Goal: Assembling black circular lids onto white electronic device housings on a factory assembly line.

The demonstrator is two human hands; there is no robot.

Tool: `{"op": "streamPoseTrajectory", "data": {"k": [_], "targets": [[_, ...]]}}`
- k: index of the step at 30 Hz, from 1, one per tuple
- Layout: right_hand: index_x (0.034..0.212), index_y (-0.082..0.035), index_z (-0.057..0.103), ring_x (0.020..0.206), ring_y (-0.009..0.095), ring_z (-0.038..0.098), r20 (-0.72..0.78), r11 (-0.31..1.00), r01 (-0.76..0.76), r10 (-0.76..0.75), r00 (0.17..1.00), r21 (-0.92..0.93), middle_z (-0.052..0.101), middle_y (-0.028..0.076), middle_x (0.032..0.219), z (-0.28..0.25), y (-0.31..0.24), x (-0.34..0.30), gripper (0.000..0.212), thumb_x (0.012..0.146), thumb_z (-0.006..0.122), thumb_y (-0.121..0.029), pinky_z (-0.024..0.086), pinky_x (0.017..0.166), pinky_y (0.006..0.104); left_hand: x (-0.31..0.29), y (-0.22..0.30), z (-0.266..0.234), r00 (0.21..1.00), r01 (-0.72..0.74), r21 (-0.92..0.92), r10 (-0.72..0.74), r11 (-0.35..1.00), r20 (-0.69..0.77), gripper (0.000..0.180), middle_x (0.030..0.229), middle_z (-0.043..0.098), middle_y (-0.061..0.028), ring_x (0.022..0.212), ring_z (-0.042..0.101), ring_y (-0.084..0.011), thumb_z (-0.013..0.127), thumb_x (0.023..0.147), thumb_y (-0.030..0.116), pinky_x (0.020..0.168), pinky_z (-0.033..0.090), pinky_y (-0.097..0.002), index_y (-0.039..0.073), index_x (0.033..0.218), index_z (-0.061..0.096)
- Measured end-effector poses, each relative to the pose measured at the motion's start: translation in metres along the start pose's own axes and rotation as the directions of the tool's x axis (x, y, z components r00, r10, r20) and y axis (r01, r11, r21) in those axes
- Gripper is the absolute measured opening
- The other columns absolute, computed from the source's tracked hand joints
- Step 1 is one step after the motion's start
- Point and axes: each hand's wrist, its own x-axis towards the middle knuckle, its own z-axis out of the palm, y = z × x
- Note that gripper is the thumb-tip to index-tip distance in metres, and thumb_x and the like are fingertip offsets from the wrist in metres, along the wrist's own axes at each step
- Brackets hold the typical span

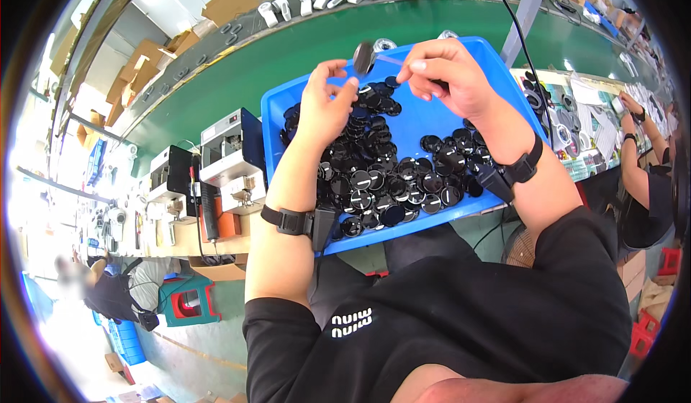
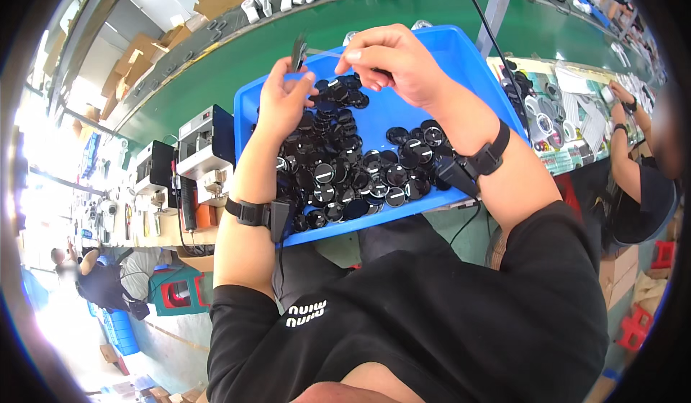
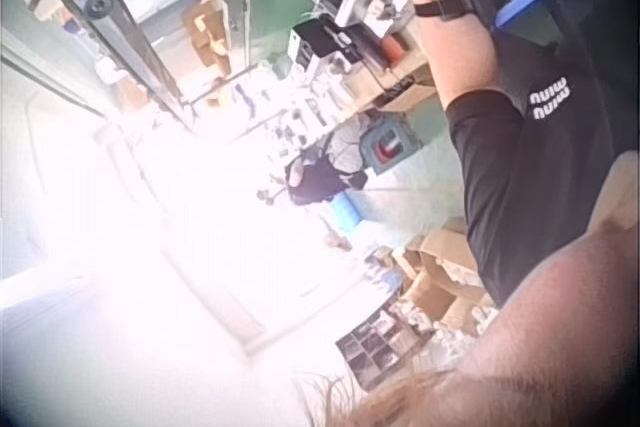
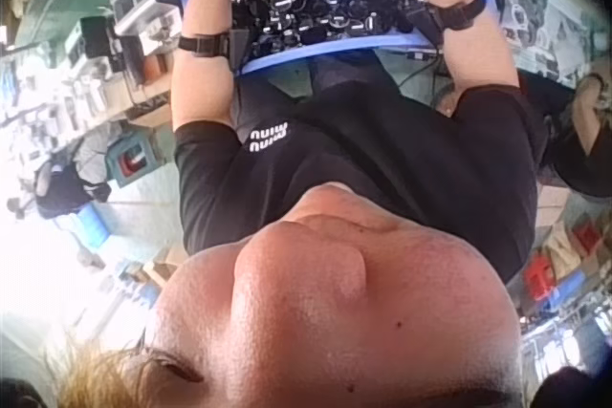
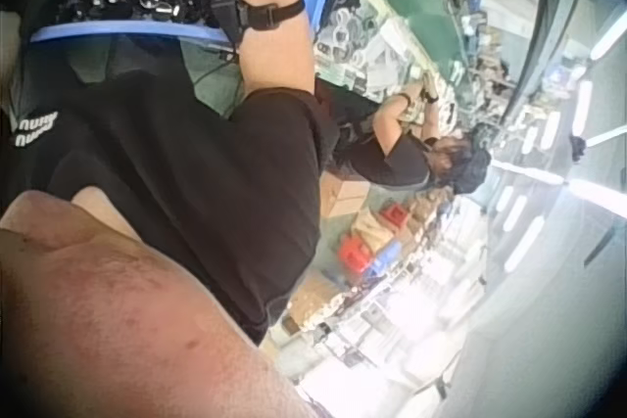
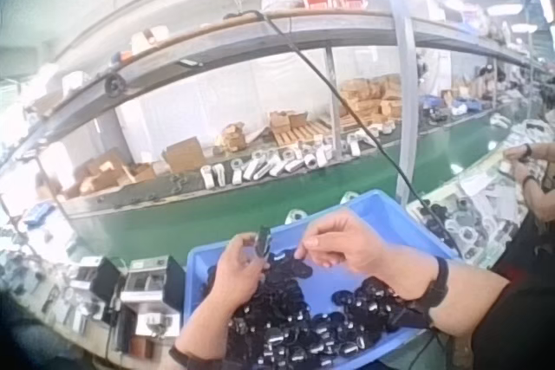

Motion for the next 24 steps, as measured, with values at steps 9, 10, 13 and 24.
{"op": "streamPoseTrajectory", "data": {"k": [9, 10, 13, 24], "targets": [[0.093, -0.004, 0.082, 0.05, 0.005, 0.049, -0.204, 0.893, -0.329, 0.276, 0.939, -0.309, 0.06, -0.004, 0.06, -0.007, 0.038, 0.013, 0.027, 0.1, 0.07, -0.027, 0.037, 0.046, 0.0244, -0.012, 0.023, 0.01, 0.965, 0.03, -0.54, 0.116, 0.841, 0.236, 0.055, 0.12, 0.064, -0.0143, 0.083, 0.069, -0.0217, 0.063, 0.106, 0.032, 0.064, 0.059, -0.0329, 0.0, 0.149, 0.051], [0.093, -0.004, 0.082, 0.05, 0.005, 0.049, -0.163, 0.9, -0.302, 0.262, 0.951, -0.315, 0.06, -0.004, 0.06, -0.01, 0.04, 0.013, 0.027, 0.1, 0.07, -0.028, 0.037, 0.046, 0.0244, -0.012, 0.023, 0.012, 0.981, -0.037, -0.376, 0.105, 0.926, 0.163, 0.047, 0.116, 0.066, -0.013, 0.083, 0.069, -0.0194, 0.068, 0.105, 0.021, 0.063, 0.059, -0.0312, -0.001, 0.146, 0.056], [0.095, -0.004, 0.082, 0.05, 0.005, 0.05, -0.147, 0.85, -0.38, 0.351, 0.925, -0.364, 0.059, -0.003, 0.059, -0.016, 0.044, 0.014, 0.029, 0.101, 0.069, -0.029, 0.038, 0.047, 0.0246, -0.009, 0.021, 0.016, 0.996, 0.04, -0.372, -0.007, 0.927, 0.088, 0.034, 0.108, 0.07, -0.0111, 0.082, 0.068, -0.0157, 0.069, 0.103, 0.009, 0.061, 0.059, -0.0292, -0.002, 0.136, 0.064], [0.099, -0.004, 0.081, 0.077, 0.017, 0.071, -0.013, 0.46, -0.245, 0.453, 0.892, -0.854, 0.078, 0.008, 0.084, -0.04, 0.078, 0.01, 0.02, 0.094, 0.076, -0.023, 0.056, 0.075, 0.0351, 0.008, 0.003, -0.009, 0.971, 0.069, -0.671, -0.203, 0.738, -0.123, 0.031, 0.101, 0.059, -0.0073, 0.082, 0.056, -0.0174, 0.053, 0.112, 0.023, 0.061, 0.046, -0.0327, -0.003, 0.125, 0.063]]}}
